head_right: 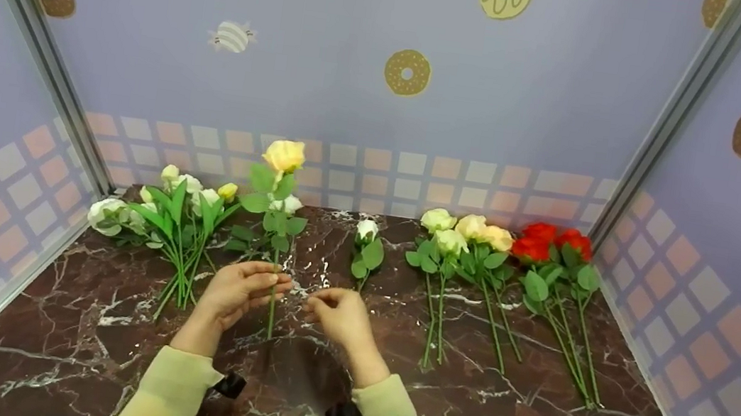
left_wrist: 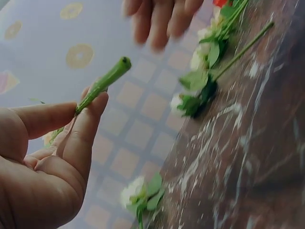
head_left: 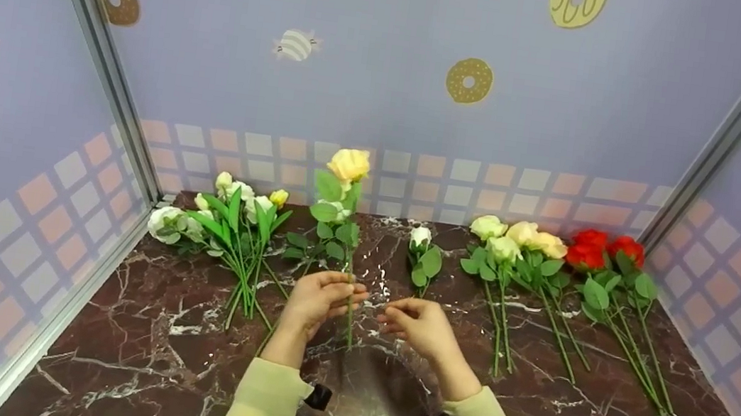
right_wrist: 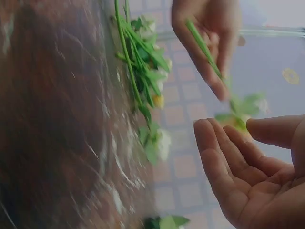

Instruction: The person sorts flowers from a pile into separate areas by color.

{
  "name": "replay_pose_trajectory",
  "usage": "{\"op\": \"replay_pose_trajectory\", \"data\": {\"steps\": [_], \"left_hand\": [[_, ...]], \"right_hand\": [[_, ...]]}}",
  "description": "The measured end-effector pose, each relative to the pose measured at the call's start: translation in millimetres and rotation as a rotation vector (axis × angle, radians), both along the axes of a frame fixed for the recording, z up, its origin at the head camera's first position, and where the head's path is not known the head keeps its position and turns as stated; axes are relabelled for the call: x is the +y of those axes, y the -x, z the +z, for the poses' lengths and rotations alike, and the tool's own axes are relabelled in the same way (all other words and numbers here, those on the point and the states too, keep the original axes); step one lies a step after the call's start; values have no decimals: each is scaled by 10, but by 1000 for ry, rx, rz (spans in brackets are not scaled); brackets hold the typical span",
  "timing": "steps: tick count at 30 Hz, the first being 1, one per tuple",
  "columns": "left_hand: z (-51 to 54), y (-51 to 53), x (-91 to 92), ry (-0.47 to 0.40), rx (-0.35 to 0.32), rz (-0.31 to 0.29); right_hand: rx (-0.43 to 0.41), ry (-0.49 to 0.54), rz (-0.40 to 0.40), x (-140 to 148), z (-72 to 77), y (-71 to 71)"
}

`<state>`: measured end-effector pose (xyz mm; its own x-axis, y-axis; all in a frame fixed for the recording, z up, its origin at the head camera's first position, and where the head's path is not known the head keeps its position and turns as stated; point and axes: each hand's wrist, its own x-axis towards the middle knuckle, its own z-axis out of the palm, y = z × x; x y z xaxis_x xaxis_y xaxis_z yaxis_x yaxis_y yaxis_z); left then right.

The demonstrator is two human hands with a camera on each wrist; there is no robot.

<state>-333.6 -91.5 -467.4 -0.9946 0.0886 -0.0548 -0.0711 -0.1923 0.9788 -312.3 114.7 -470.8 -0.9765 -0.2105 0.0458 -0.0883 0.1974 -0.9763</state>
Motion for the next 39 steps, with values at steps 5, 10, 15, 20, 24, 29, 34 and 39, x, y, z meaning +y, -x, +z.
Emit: {"op": "replay_pose_trajectory", "data": {"steps": [5, 10, 15, 20, 24, 29, 34, 39], "left_hand": [[20, -28, 136, -29, -4, -70], [10, -46, 188, -36, 8, -74], [-25, -60, 212, -24, 32, -54], [-51, -70, 236, -39, 50, -51], [-64, -61, 257, -42, 54, -43], [-73, -59, 267, -32, 54, -33], [-57, -54, 245, 7, 46, -43], [-39, -24, 172, 30, 46, -24]], "right_hand": [[-121, 84, 106, -98, -54, -64], [-174, 128, 158, -168, -114, -91], [-216, 238, 173, -207, -176, -99], [-204, 275, 145, -219, -216, -109], [-199, 284, 132, -220, -244, -104], [-203, 301, 139, -213, -260, -96], [-200, 279, 149, -186, -244, -79], [-198, 279, 142, -149, -203, -54]]}}
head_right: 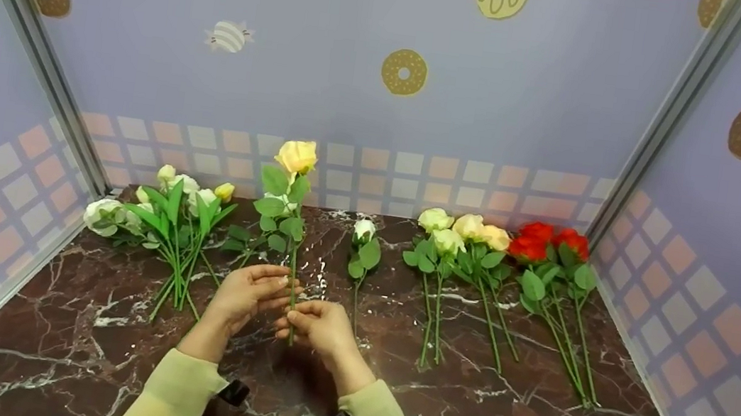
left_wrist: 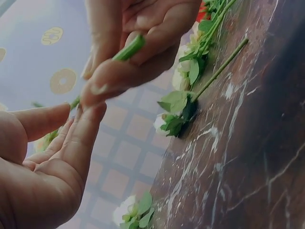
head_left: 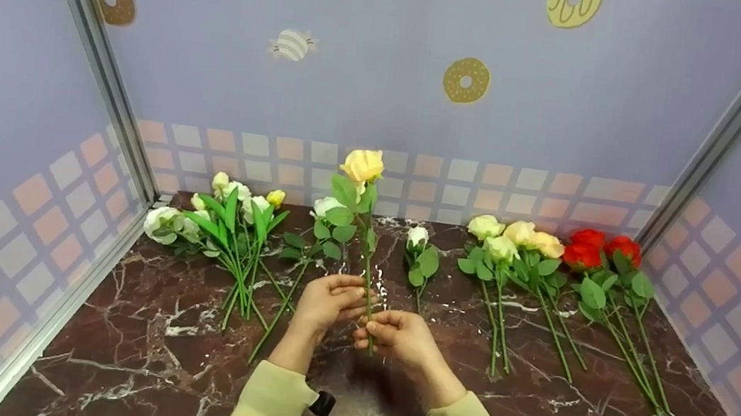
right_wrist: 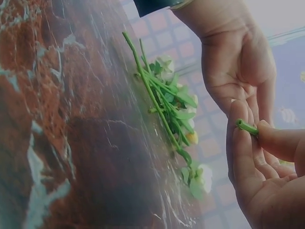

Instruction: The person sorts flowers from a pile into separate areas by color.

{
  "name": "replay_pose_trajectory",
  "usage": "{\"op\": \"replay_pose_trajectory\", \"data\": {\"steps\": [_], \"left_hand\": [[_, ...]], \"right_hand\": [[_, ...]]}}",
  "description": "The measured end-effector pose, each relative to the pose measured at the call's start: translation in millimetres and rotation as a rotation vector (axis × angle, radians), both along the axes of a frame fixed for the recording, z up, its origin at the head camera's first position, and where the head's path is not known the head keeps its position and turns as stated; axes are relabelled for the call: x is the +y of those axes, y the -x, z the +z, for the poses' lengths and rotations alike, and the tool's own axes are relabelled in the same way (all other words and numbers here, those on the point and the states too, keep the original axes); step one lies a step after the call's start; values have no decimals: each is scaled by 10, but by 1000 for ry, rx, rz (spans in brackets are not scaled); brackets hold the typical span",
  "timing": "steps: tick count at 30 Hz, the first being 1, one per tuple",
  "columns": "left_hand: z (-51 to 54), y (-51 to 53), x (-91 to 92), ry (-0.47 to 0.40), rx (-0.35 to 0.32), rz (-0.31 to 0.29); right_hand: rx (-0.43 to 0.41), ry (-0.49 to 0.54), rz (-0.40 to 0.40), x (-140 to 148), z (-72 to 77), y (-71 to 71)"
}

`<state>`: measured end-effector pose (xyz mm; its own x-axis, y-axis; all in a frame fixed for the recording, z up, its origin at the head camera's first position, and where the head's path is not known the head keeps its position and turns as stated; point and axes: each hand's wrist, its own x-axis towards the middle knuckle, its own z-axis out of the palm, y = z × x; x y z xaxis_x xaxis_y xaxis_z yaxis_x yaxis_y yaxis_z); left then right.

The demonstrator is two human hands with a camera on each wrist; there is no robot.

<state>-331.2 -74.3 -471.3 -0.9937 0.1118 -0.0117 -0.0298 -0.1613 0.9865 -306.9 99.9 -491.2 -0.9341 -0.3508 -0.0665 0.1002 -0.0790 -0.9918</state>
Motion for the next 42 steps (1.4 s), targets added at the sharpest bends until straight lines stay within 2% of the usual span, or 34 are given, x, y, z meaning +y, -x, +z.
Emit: {"op": "replay_pose_trajectory", "data": {"steps": [4, 8, 10, 14, 17, 21, 25, 28, 32, 35, 39, 42], "left_hand": [[-26, 47, -109, 25, 14, 65], [-68, 99, -261, 130, 43, 178], [-89, 121, -351, 226, 57, 241], [-111, 138, -542, 498, 57, 359], [-123, 137, -647, 653, 16, 408], [-156, 128, -717, 767, -41, 408], [-212, 121, -764, 921, -49, 382], [-257, 125, -794, 997, -61, 349], [-282, 139, -822, 1041, -100, 297], [-283, 140, -829, 1083, -105, 265], [-289, 131, -822, 1117, -90, 273], [-283, 125, -814, 1103, -106, 275]], "right_hand": [[7, -13, -19, 62, 35, 25], [48, -80, -54, 166, 76, 72], [66, -110, -68, 228, 106, 94], [82, -145, -83, 356, 175, 128], [92, -142, -90, 458, 216, 154], [115, -157, -109, 595, 245, 184], [105, -192, -143, 723, 266, 203], [80, -176, -172, 816, 286, 214], [88, -174, -216, 956, 312, 233], [94, -178, -259, 1069, 331, 237], [87, -178, -317, 1214, 349, 229], [82, -199, -357, 1320, 354, 224]]}}
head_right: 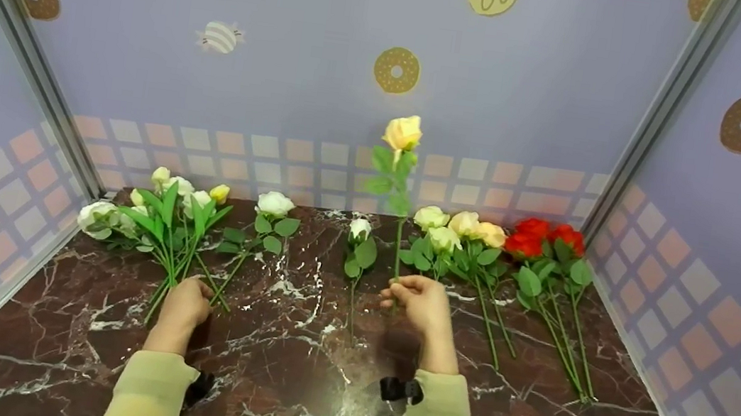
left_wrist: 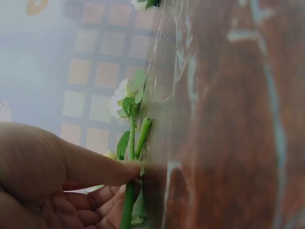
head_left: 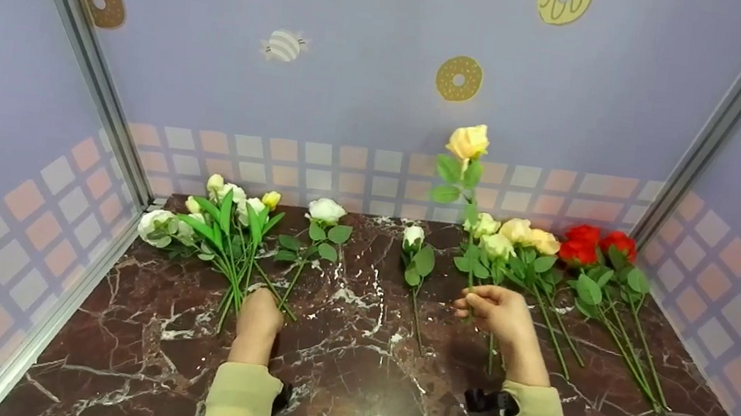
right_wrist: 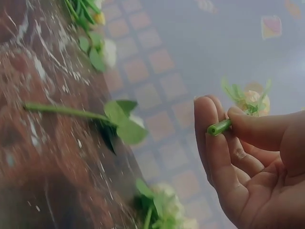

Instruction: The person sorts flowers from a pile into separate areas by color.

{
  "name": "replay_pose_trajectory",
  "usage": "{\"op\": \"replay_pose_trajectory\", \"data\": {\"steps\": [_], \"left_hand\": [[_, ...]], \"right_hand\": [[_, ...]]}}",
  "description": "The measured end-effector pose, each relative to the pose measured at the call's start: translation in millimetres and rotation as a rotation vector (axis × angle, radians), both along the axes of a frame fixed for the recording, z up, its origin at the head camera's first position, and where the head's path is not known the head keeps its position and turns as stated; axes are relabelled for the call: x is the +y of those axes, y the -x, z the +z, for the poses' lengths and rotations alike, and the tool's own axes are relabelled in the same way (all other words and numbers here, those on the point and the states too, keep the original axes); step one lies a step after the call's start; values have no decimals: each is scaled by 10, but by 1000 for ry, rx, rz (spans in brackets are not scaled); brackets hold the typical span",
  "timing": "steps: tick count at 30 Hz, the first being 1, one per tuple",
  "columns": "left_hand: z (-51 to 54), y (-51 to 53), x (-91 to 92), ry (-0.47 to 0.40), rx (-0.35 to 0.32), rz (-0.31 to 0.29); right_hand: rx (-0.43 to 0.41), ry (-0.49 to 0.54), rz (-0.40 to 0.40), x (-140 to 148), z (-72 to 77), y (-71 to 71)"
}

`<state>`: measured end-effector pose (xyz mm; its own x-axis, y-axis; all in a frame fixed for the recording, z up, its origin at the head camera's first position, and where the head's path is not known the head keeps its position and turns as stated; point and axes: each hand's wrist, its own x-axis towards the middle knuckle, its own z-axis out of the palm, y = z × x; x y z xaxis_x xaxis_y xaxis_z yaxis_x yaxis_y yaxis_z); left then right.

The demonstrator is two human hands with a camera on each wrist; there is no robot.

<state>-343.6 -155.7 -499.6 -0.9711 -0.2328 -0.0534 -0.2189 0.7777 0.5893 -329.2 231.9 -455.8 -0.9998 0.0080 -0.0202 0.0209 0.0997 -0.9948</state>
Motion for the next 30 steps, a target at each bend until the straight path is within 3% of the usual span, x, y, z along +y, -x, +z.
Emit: {"op": "replay_pose_trajectory", "data": {"steps": [6, 9, 11, 16, 19, 23, 30], "left_hand": [[25, -5, -21, -49, -67, -15], [43, 2, -39, -121, -88, -20], [53, 8, -51, -250, -103, -32], [61, -4, -57, -703, -144, -52], [38, -11, -59, -857, -144, -44], [6, -2, -65, -949, -141, -44], [28, 22, -41, -1045, -129, -59]], "right_hand": [[-7, -51, -53, 236, -28, 8], [-23, -114, -84, 381, -48, 4], [-41, -160, -123, 477, -70, 1], [-77, -277, -219, 704, -134, -19], [-110, -296, -250, 835, -172, -36], [-151, -333, -306, 984, -215, -65], [-201, -492, -417, 1114, -263, -154]]}}
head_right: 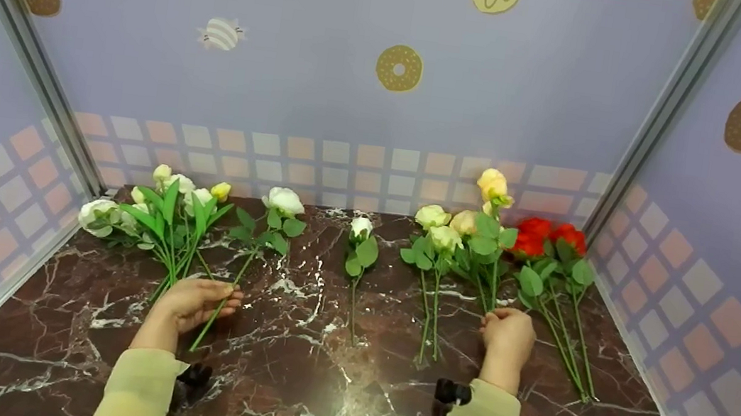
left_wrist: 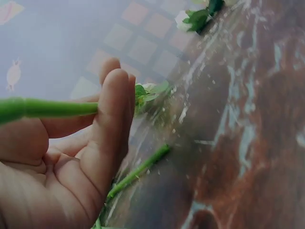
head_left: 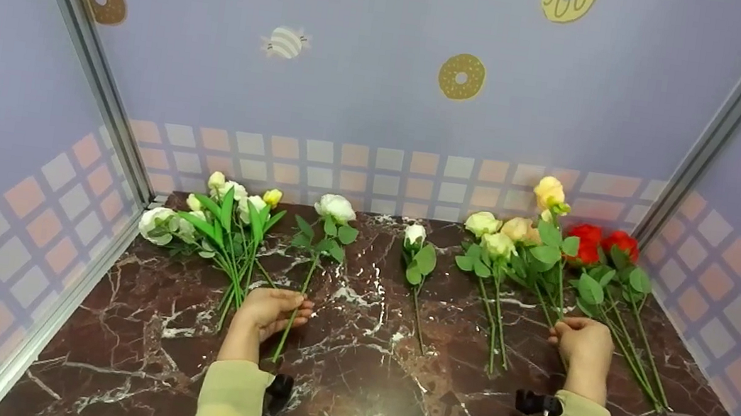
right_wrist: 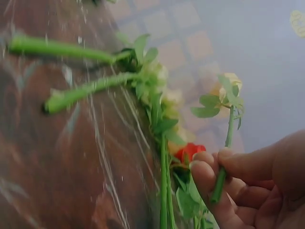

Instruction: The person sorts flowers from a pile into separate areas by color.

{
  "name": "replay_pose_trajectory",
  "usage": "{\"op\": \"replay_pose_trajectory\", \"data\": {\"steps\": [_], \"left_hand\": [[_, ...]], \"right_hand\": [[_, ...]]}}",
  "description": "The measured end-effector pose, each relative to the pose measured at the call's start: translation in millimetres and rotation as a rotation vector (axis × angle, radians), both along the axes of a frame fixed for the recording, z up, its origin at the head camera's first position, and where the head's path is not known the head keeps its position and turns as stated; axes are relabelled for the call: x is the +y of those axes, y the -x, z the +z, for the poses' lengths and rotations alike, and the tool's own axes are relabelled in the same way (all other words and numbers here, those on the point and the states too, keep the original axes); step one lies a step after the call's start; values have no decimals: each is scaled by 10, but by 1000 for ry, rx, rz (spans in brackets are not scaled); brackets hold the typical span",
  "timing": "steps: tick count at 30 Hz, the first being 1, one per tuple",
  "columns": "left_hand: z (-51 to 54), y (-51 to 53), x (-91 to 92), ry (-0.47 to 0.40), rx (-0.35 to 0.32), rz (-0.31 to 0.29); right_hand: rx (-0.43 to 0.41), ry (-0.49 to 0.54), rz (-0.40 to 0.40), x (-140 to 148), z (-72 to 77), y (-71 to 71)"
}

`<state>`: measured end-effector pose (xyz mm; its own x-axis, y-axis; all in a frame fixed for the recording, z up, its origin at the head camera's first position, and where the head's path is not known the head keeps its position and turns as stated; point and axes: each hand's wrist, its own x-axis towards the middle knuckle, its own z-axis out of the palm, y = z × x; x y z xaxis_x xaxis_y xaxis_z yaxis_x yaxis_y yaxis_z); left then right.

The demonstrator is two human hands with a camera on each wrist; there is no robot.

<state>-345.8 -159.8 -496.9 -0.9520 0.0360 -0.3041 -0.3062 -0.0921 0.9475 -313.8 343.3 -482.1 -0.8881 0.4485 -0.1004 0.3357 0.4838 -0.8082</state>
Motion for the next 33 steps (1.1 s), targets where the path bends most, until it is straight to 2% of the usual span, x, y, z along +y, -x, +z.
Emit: {"op": "replay_pose_trajectory", "data": {"steps": [7, 14, 23, 33], "left_hand": [[140, -19, 86, -70, 71, 28], [278, -41, 238, -113, 165, 42], [285, -68, 320, -137, 199, 42], [298, -62, 364, -118, 219, 40]], "right_hand": [[-42, -43, -76, 48, -101, -6], [-140, -95, -54, 92, -154, 30], [-215, -148, -23, 113, -167, 71], [-209, -161, -33, 118, -186, 59]]}}
